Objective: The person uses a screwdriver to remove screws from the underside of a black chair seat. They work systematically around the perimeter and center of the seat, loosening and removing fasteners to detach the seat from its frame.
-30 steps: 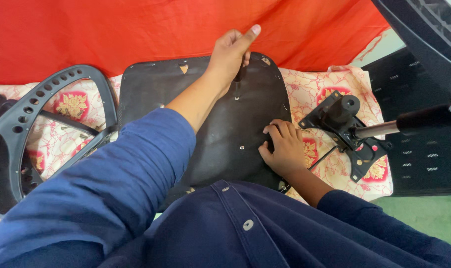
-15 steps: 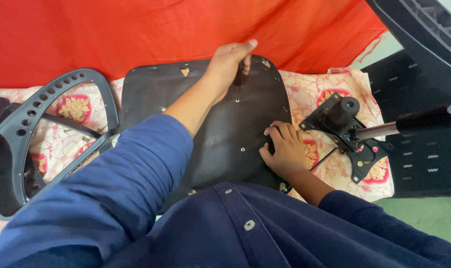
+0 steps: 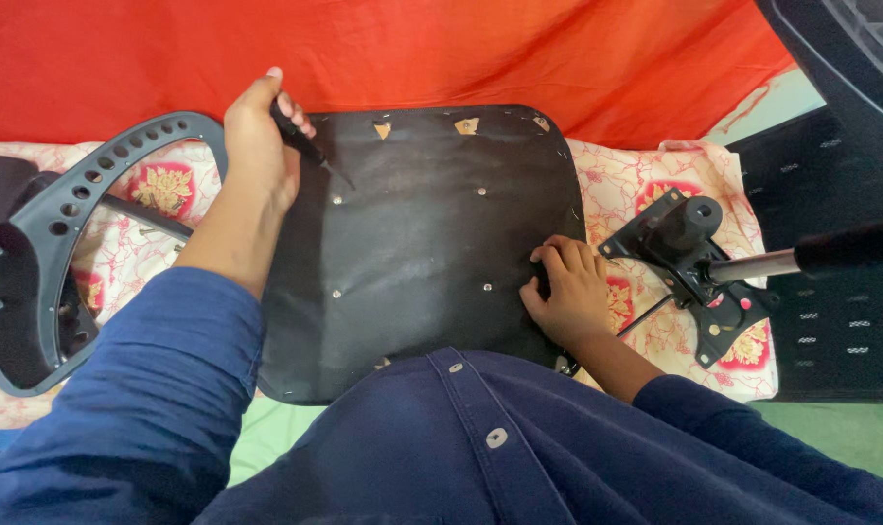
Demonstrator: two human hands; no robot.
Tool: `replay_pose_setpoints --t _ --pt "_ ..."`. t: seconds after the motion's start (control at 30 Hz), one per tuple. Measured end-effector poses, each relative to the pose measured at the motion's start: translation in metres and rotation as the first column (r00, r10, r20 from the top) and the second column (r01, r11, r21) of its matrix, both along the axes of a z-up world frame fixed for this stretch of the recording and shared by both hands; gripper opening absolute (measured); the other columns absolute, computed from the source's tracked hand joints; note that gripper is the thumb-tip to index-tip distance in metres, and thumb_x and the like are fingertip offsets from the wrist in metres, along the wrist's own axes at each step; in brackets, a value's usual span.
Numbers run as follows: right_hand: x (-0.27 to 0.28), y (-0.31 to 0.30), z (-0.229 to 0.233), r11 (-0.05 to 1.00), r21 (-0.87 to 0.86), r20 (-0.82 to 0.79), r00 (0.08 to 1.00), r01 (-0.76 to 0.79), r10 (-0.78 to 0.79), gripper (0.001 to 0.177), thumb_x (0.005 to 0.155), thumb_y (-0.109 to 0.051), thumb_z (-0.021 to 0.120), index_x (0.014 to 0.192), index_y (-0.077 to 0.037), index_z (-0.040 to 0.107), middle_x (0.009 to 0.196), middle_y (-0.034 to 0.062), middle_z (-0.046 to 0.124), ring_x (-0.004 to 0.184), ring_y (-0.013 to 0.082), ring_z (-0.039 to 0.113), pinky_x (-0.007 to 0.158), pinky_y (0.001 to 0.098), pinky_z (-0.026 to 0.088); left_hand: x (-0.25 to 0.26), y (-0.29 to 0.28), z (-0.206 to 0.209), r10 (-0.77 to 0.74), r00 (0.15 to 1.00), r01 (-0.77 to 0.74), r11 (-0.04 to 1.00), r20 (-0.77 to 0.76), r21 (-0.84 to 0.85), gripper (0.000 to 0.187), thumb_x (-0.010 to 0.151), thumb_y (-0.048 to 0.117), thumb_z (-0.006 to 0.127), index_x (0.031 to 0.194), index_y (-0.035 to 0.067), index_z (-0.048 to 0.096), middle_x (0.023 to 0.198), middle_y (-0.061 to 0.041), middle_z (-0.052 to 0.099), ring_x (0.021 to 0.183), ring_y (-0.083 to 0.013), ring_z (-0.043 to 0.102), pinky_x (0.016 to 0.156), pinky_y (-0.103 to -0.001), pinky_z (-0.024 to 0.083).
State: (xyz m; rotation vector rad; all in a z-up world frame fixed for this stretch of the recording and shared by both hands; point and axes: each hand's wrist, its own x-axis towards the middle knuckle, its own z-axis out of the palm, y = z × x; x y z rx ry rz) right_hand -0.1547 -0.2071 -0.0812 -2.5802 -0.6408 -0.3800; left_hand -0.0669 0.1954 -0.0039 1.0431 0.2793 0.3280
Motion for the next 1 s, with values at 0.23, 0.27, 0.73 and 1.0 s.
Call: replay_pose_setpoints --t 0.23,0.27,0.73,1.0 --pt "-0.002 0.001 0.000 1.000 0.027 0.041 0.999 -0.010 0.009 0.032 0.075 -0.016 0.069 0.106 -0.010 0.063 0.121 0.0098 0.060 0.119 0.0310 0.054 0.099 0.0460 0.040 -0.020 0.006 -0.006 0.061 0.998 -0.063 0.996 0.036 0.063 0.030 0.100 0.019 0.062 0.073 0.010 0.053 0.067 -0.004 0.052 0.065 -0.0178 0.053 0.065 -0.035 0.049" --pt "-0.002 0.001 0.000 1.000 0.027 0.042 0.999 -0.011 0.010 0.032 0.075 -0.016 0.069 0.106 -0.010 0.063 0.121 0.0098 0.060 0.119 0.0310 0.054 0.099 0.0460 0.040 -0.020 0.006 -0.005 0.064 0.997 -0.067 0.994 0.043 0.081 0.030 0.100 0.019 0.062 0.073 0.010 0.053 0.067 -0.004 0.053 0.065 -0.0176 0.053 0.064 -0.035 0.049" --pt "-0.002 0.000 0.001 1.000 0.009 0.006 1.000 -0.014 0.014 0.032 0.075 -0.016 0.069 0.106 -0.009 0.064 0.121 0.0107 0.059 0.119 0.0311 0.053 0.097 0.0451 0.039 -0.025 0.006 -0.004 0.065 0.996 -0.071 0.992 0.061 0.102 0.030 0.100 0.019 0.063 0.073 0.011 0.054 0.066 -0.003 0.053 0.063 -0.0163 0.052 0.063 -0.033 0.048" --pt "-0.002 0.001 0.001 1.000 0.017 0.001 1.000 -0.005 0.005 0.031 0.076 -0.016 0.068 0.106 -0.009 0.064 0.122 0.0098 0.060 0.119 0.0298 0.054 0.095 0.0448 0.040 -0.022 0.006 -0.003 0.064 0.996 -0.070 0.993 0.057 0.100 0.031 0.100 0.019 0.063 0.072 0.010 0.054 0.067 -0.003 0.053 0.064 -0.0162 0.052 0.063 -0.033 0.047"
